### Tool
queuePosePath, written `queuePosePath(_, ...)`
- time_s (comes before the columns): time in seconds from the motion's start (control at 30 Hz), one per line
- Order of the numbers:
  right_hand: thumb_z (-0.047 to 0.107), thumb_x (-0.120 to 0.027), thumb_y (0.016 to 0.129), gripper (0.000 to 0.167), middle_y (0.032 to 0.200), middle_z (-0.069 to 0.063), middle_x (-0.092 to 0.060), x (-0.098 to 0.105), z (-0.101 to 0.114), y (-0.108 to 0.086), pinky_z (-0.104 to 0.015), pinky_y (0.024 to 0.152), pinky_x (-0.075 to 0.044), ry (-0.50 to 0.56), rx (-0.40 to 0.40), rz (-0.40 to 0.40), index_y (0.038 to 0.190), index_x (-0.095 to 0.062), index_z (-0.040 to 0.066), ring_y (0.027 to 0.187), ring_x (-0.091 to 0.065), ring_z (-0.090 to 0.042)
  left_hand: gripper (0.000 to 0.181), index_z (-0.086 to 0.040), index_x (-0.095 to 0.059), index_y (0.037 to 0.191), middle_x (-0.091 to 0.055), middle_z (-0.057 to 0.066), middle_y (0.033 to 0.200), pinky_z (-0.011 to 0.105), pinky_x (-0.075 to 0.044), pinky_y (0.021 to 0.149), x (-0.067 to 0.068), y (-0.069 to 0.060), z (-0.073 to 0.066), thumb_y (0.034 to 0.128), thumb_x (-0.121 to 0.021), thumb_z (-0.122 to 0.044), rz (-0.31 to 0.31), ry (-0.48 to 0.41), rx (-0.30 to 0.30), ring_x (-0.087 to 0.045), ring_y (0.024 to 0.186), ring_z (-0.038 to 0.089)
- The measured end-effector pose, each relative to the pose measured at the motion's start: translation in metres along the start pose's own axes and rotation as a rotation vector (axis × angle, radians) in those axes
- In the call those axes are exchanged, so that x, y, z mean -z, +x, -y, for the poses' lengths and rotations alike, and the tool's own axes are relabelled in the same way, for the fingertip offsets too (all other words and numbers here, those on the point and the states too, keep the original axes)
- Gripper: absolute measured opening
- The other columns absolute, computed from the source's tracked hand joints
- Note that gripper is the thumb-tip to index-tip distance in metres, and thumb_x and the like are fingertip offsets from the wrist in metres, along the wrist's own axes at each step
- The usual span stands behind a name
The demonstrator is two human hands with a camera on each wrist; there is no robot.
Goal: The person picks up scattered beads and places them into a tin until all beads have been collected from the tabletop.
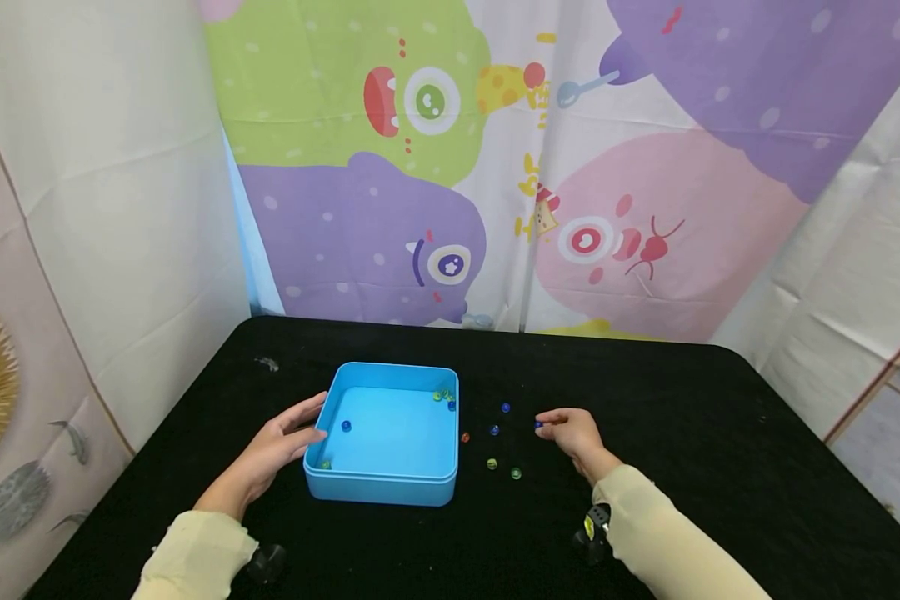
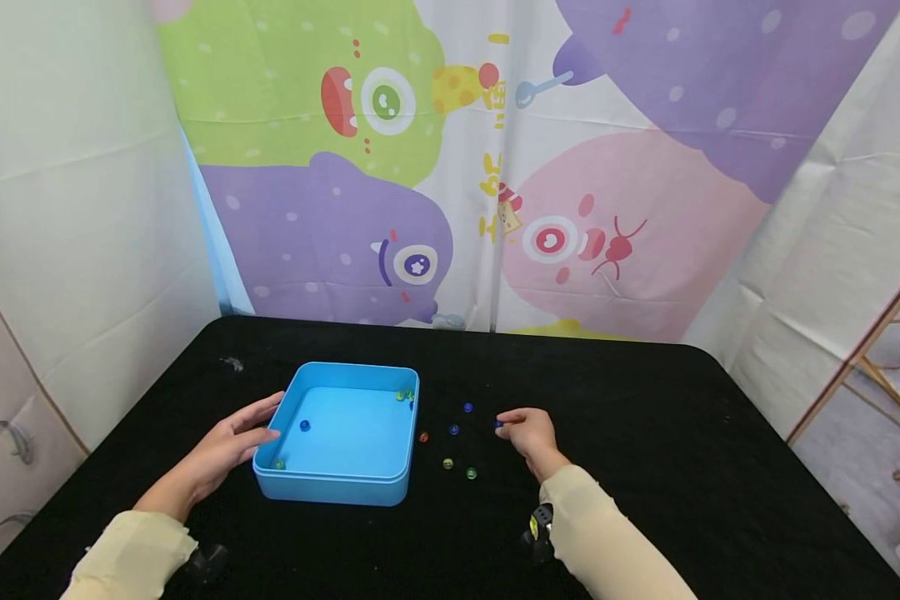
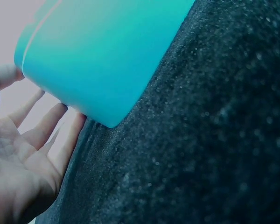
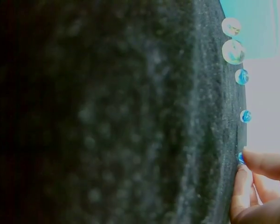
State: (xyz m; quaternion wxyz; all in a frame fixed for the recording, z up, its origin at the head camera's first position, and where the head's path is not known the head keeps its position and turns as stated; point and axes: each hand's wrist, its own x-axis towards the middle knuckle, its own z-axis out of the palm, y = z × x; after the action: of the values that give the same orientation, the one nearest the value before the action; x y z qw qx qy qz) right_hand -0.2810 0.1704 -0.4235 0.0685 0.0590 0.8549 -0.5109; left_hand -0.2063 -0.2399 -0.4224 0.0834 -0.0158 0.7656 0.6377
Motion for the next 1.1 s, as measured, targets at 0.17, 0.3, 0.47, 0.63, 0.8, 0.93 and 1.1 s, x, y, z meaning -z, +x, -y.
queuePosePath(0.17, 0.003, -0.061, 0.087, 0.023, 0.116, -0.023, -0.058, 0.0, 0.0, -0.001, -0.049, 0.094, -0.043, 0.082, -0.026, -0.007, 0.109, -0.064, -0.005, 0.104, -0.057, -0.034, 0.064, -0.012, -0.022, 0.148, -0.019, 0.021, 0.149, 0.055, -0.034, 0.1, 0.0, 0.0, -0.001, 0.0928, -0.054, -0.02, -0.001, 0.001, 0.0, -0.025, 0.131, 0.044)
queuePosePath(0.3, 0.003, -0.061, 0.088, 0.026, 0.121, -0.024, -0.056, -0.001, 0.0, -0.001, -0.047, 0.095, -0.043, 0.135, -0.042, -0.012, 0.111, -0.062, -0.006, 0.104, -0.058, -0.033, 0.064, -0.012, -0.022, 0.148, -0.019, 0.021, 0.149, 0.055, -0.034, 0.101, 0.0, 0.0, -0.001, 0.0929, -0.054, -0.02, -0.007, 0.006, 0.002, -0.025, 0.132, 0.043)
queuePosePath(0.47, 0.006, -0.061, 0.088, 0.029, 0.123, -0.023, -0.055, -0.004, 0.002, -0.003, -0.049, 0.097, -0.04, 0.167, -0.058, -0.006, 0.115, -0.061, -0.006, 0.106, -0.057, -0.034, 0.064, -0.013, -0.022, 0.148, -0.019, 0.02, 0.149, 0.055, -0.033, 0.101, -0.001, 0.0, -0.001, 0.093, -0.054, -0.021, -0.014, 0.014, 0.004, -0.024, 0.132, 0.043)
queuePosePath(0.63, 0.007, -0.062, 0.088, 0.029, 0.121, -0.022, -0.057, -0.009, 0.007, -0.004, -0.047, 0.095, -0.043, 0.177, -0.036, -0.015, 0.114, -0.062, -0.005, 0.104, -0.057, -0.032, 0.065, -0.014, -0.022, 0.148, -0.019, 0.019, 0.15, 0.055, -0.033, 0.101, -0.001, -0.001, 0.0, 0.0929, -0.055, -0.021, -0.016, 0.016, 0.003, -0.024, 0.132, 0.043)
queuePosePath(0.8, 0.007, -0.062, 0.088, 0.028, 0.118, -0.019, -0.059, -0.015, 0.014, -0.005, -0.045, 0.094, -0.043, 0.189, -0.021, -0.02, 0.113, -0.062, -0.004, 0.103, -0.057, -0.031, 0.065, -0.014, -0.022, 0.149, -0.018, 0.019, 0.15, 0.055, -0.032, 0.101, -0.001, -0.001, 0.0, 0.093, -0.055, -0.021, -0.016, 0.013, 0.003, -0.024, 0.132, 0.043)
queuePosePath(0.93, 0.008, -0.062, 0.088, 0.028, 0.118, -0.018, -0.059, -0.017, 0.02, -0.008, -0.046, 0.095, -0.042, 0.201, -0.017, -0.019, 0.114, -0.062, -0.002, 0.104, -0.057, -0.031, 0.065, -0.014, -0.022, 0.148, -0.018, 0.019, 0.15, 0.055, -0.032, 0.101, -0.001, -0.001, -0.001, 0.0929, -0.055, -0.022, -0.019, 0.015, 0.004, -0.025, 0.132, 0.043)
queuePosePath(1.1, 0.01, -0.062, 0.088, 0.028, 0.117, -0.017, -0.06, -0.021, 0.027, -0.008, -0.045, 0.096, -0.042, 0.207, -0.02, -0.023, 0.114, -0.063, -0.001, 0.104, -0.057, -0.03, 0.065, -0.014, -0.023, 0.148, -0.019, 0.019, 0.15, 0.055, -0.033, 0.101, -0.001, 0.0, 0.0, 0.0929, -0.055, -0.022, -0.021, 0.015, 0.006, -0.025, 0.132, 0.043)
